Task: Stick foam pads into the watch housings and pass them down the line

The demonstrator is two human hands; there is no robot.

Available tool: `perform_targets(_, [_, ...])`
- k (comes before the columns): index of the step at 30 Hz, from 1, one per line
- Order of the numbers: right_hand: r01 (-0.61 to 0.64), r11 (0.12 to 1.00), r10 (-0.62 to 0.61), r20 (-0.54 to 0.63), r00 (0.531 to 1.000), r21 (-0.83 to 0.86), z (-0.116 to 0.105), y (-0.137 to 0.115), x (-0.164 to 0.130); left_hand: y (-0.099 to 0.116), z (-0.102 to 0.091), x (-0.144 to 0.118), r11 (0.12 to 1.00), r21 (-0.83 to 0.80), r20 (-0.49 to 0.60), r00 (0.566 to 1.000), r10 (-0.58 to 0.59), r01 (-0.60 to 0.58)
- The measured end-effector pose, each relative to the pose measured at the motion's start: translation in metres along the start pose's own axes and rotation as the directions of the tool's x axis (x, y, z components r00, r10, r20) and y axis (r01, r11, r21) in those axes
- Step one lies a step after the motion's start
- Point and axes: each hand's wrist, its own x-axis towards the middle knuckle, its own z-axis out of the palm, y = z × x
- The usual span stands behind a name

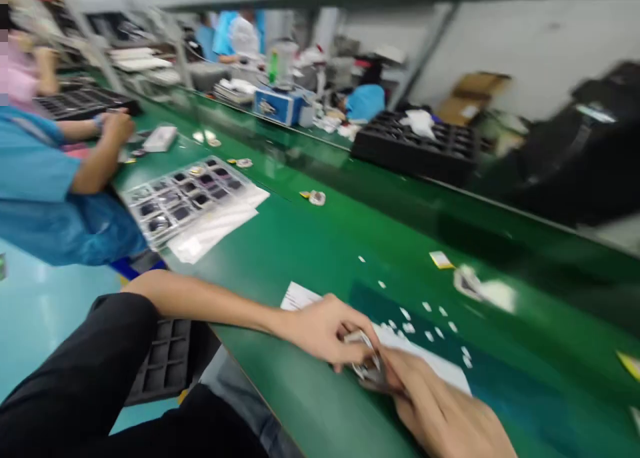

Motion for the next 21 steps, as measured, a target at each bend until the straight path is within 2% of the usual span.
perform_targets(1, [0.031, 0.999, -0.033, 0.069, 0.997, 0.022, -0.002, -0.007, -0.005, 0.002, 0.0, -0.001, 1.0, 0.009, 0.009, 1.0, 0.013, -0.013])
perform_targets(4, [0.026, 1.0, -0.026, 0.006, 1.0, -0.009, -0.002, -0.015, -0.004, 0.006, -0.002, -0.001, 1.0, -0.011, 0.024, 0.999, 0.021, -0.021])
perform_targets(7, [-0.125, 0.987, 0.116, -0.095, 0.989, -0.101, 0.001, -0.008, 0.002, 0.007, -0.001, 0.0, 0.997, -0.07, 0.015, 1.0, -0.007, 0.008])
perform_targets(10, [-0.294, 0.943, 0.254, -0.231, 0.939, -0.157, 0.003, 0.002, 0.003, 0.01, -0.001, -0.001, 0.996, -0.089, 0.001, 1.0, -0.008, 0.008])
perform_targets(13, [-0.42, 0.889, 0.359, -0.29, 0.887, -0.184, 0.001, 0.008, 0.004, 0.012, 0.0, -0.001, 0.997, -0.082, 0.006, 1.0, -0.01, 0.011])
perform_targets(15, [-0.454, 0.869, 0.384, -0.313, 0.869, -0.194, -0.001, 0.008, 0.004, 0.013, 0.0, -0.001, 0.996, -0.088, 0.01, 1.0, -0.011, 0.012])
perform_targets(16, [-0.445, 0.874, 0.374, -0.312, 0.873, -0.197, -0.003, 0.006, 0.004, 0.013, 0.0, -0.001, 0.995, -0.095, 0.008, 1.0, -0.011, 0.012])
perform_targets(18, [-0.364, 0.909, 0.31, -0.254, 0.916, -0.204, -0.005, 0.001, 0.003, 0.014, -0.001, -0.001, 0.992, -0.124, -0.002, 1.0, -0.011, 0.011])
perform_targets(21, [-0.174, 0.965, 0.169, -0.043, 0.985, -0.199, -0.008, -0.008, 0.0, 0.016, -0.002, -0.001, 0.983, -0.182, -0.004, 1.0, -0.013, 0.012])
